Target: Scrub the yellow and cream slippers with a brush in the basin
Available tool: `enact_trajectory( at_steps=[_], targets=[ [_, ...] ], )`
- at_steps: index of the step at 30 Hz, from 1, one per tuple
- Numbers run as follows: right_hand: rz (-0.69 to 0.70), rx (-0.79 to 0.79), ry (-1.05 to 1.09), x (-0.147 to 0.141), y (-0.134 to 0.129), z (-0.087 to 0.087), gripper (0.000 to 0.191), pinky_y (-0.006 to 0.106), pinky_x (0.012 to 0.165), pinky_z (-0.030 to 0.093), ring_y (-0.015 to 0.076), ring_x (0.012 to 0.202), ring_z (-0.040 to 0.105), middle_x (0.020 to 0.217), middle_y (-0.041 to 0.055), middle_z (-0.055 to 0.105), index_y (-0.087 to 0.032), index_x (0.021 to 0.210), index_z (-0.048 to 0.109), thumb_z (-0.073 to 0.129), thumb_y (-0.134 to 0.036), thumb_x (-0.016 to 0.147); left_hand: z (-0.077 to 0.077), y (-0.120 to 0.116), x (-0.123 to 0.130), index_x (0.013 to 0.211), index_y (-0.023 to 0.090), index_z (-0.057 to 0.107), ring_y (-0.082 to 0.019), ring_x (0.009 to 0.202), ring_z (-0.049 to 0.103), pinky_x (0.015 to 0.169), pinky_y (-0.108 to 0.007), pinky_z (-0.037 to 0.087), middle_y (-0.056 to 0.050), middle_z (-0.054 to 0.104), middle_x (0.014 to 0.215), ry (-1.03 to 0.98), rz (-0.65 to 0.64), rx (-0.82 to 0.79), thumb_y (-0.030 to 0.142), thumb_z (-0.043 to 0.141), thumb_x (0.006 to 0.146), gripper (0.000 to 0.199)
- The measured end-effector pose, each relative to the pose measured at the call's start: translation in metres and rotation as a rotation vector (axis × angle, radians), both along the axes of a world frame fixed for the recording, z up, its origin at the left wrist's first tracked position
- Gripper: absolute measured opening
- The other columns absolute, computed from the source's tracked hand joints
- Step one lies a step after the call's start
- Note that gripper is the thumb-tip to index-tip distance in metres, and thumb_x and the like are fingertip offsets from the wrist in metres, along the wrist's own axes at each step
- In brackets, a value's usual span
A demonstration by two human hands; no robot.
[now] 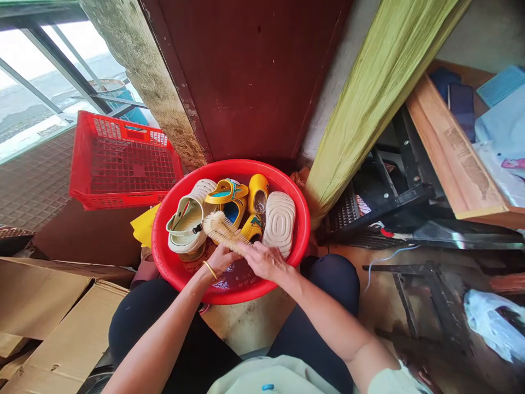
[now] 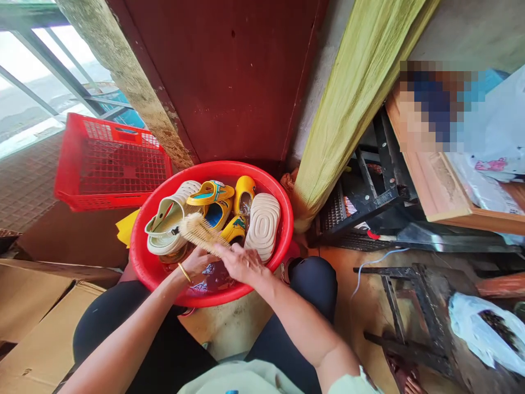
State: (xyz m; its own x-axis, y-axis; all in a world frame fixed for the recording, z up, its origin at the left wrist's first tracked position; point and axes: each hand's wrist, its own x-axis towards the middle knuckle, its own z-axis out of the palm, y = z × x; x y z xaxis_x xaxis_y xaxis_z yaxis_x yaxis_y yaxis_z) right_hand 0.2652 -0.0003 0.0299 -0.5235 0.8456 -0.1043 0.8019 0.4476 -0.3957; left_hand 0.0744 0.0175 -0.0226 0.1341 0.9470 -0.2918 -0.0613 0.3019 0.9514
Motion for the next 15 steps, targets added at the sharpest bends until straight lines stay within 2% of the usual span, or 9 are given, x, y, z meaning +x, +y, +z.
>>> enact_trajectory(
  at_steps=[3,6,8,10,12,14,15],
  targets=[
    [-0.102,0.009,0.015,0.003,0.014,-0.004,0.052,0.034,0.081,0.057,0.0251,0.095,0.074,0.12,0.0071,0.074,-0.041,0.16,0.042,0.037,-0.038,0.108,0.001,0.003,-0.001,0.111,0.015,0.078,-0.037,0.118,0.063,0.106,-0.048,0.047,-0.009,0.077,0.106,0.068,-0.035,0.021,0.03,0.084,0.059,0.054],
    [-0.292,-0.011,0.101,0.017,0.038,-0.009,0.053,0.035,0.089,0.057,0.0257,0.105,0.073,0.127,0.0091,0.074,-0.032,0.159,0.044,0.039,-0.032,0.107,0.012,0.004,-0.003,0.123,0.016,0.074,-0.035,0.126,0.06,0.114,-0.047,0.041,-0.01,0.075,0.12,0.052,-0.071,0.048,0.031,0.084,0.059,0.067],
    [-0.352,-0.029,0.209,0.026,0.047,-0.013,0.052,0.034,0.098,0.055,0.0245,0.116,0.07,0.135,0.0089,0.071,-0.027,0.156,0.05,0.044,-0.03,0.105,0.02,0.004,-0.006,0.132,0.019,0.069,-0.033,0.123,0.062,0.109,-0.045,0.046,-0.011,0.074,0.125,-0.003,-0.072,-0.029,0.033,0.085,0.06,0.076],
    [-0.358,-0.041,0.342,0.032,0.046,-0.016,0.051,0.033,0.104,0.052,0.0234,0.122,0.067,0.141,0.0074,0.068,-0.027,0.153,0.054,0.047,-0.03,0.103,0.023,0.003,-0.008,0.136,0.021,0.066,-0.032,0.116,0.066,0.097,-0.044,0.054,-0.012,0.073,0.125,-0.063,-0.078,-0.185,0.041,0.085,0.064,0.077],
    [-0.371,-0.1,0.47,0.032,0.037,-0.017,0.052,0.033,0.098,0.056,0.0224,0.112,0.072,0.135,0.0077,0.071,-0.025,0.152,0.054,0.049,-0.032,0.101,0.022,0.002,-0.006,0.136,0.024,0.066,-0.032,0.11,0.068,0.084,-0.043,0.059,-0.014,0.072,0.125,-0.091,-0.062,-0.328,0.056,0.082,0.071,0.074],
    [-0.402,-0.245,0.576,0.03,0.027,-0.015,0.056,0.031,0.074,0.062,0.0193,0.08,0.075,0.114,0.0078,0.077,-0.024,0.156,0.048,0.048,-0.036,0.101,0.018,0.002,0.001,0.132,0.025,0.068,-0.032,0.103,0.07,0.073,-0.042,0.061,-0.015,0.072,0.124,-0.083,-0.003,-0.404,0.067,0.076,0.075,0.072],
    [-0.413,-0.329,0.624,0.03,0.022,-0.014,0.059,0.029,0.061,0.06,0.0167,0.063,0.071,0.103,0.0065,0.077,-0.023,0.157,0.044,0.048,-0.039,0.1,0.016,0.002,0.005,0.13,0.025,0.069,-0.03,0.097,0.071,0.069,-0.04,0.061,-0.014,0.073,0.122,-0.079,0.04,-0.423,0.069,0.075,0.076,0.07]
  ],
)
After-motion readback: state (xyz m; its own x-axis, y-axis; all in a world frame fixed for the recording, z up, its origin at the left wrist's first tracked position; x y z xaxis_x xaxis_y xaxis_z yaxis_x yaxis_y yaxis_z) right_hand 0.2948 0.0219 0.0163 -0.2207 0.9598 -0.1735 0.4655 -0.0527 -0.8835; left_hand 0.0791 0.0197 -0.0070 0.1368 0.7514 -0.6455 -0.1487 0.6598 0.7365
